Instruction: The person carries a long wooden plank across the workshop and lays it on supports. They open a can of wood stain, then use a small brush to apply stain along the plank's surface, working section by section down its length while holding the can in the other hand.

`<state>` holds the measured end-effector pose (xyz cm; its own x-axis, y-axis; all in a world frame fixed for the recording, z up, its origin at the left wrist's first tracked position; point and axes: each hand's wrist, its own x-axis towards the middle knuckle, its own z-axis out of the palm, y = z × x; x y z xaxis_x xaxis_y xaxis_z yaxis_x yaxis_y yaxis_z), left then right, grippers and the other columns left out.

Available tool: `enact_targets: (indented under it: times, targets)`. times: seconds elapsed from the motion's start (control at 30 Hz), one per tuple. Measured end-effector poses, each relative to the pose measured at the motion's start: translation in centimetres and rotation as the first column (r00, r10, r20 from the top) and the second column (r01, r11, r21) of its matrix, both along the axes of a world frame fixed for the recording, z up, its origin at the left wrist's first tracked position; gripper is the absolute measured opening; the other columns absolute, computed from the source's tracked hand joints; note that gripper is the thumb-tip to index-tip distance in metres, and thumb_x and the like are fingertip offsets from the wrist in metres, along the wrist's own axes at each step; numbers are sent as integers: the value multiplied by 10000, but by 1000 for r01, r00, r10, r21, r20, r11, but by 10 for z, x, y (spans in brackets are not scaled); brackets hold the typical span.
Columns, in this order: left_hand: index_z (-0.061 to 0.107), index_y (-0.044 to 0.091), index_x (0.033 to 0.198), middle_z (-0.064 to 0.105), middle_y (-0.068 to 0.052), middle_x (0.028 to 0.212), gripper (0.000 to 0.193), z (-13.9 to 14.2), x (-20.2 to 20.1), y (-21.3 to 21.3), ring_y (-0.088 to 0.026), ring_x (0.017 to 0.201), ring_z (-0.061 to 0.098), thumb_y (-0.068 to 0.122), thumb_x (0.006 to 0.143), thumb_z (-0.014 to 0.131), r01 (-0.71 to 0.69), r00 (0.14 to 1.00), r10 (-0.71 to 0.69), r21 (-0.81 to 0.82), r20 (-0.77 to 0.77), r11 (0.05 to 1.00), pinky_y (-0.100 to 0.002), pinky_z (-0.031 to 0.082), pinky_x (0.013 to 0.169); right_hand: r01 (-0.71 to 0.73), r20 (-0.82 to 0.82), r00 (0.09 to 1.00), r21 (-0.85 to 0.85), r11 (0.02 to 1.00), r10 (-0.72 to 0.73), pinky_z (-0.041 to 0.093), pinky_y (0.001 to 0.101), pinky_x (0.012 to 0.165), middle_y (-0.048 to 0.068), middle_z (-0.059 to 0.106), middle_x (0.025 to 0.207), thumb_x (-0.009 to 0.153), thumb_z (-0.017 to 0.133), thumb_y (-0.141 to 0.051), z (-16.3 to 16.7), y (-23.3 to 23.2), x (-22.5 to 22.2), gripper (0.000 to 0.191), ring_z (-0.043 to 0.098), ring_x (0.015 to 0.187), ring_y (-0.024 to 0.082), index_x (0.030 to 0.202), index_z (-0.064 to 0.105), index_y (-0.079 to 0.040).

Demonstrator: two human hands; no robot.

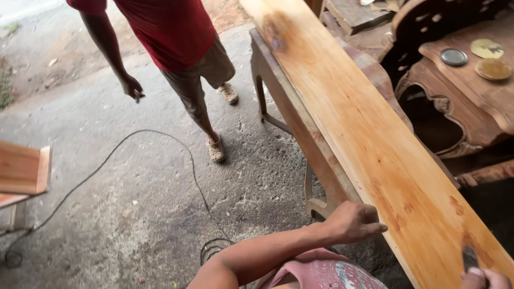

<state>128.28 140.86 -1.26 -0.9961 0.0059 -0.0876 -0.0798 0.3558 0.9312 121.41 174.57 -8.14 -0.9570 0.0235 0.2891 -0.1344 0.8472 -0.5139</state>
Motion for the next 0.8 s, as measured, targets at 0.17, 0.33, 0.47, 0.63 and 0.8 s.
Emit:
enact_targets:
  times: [0.17, 0.33, 0.47, 0.63, 0.8]
  targets:
    - [720, 13, 934, 737, -161, 853, 342, 9, 20, -23, -266, 776, 737, 355, 920, 708, -150, 988, 153, 111, -22, 982, -402, 582, 712, -96, 48, 994, 3, 995, 95, 557, 342, 729, 144, 718, 826, 1114, 626, -124, 14, -39, -9, 229, 693, 731, 206, 952, 645, 38]
    - [716, 7, 895, 737, -160, 832, 319, 12, 25, -31, -257, 753, 729, 325, 913, 713, -200, 980, 199, 98, 16, 975, -403, 572, 692, -144, 68, 987, -44, 989, 147, 555, 332, 709, 143, 715, 793, 1096, 640, -122, 15, -49, -13, 239, 685, 704, 191, 923, 648, 42]
    - [721, 3, 896, 731, -160, 824, 332, 18, 18, -28, -253, 755, 725, 335, 918, 715, -171, 985, 173, 87, -16, 981, -395, 578, 709, -117, 101, 987, -61, 991, 122, 551, 359, 653, 166, 700, 776, 1135, 633, -143, 13, -49, -19, 295, 665, 649, 218, 916, 625, 55]
    - [706, 6, 880, 735, -157, 843, 354, 27, 9, -23, -253, 772, 729, 355, 936, 692, -101, 994, 105, 114, -30, 988, -390, 588, 710, -110, 109, 987, -76, 991, 118, 552, 360, 674, 175, 705, 792, 1095, 643, -139, 10, -42, -18, 254, 663, 689, 221, 935, 657, 58]
    - [707, -9, 871, 730, -164, 836, 344, 32, 6, -19, -259, 773, 719, 329, 935, 703, -91, 995, 94, 71, -37, 993, -393, 578, 715, -70, 127, 988, -117, 991, 85, 552, 360, 707, 175, 708, 806, 1075, 652, -138, 11, -41, -9, 231, 674, 712, 230, 950, 672, 56]
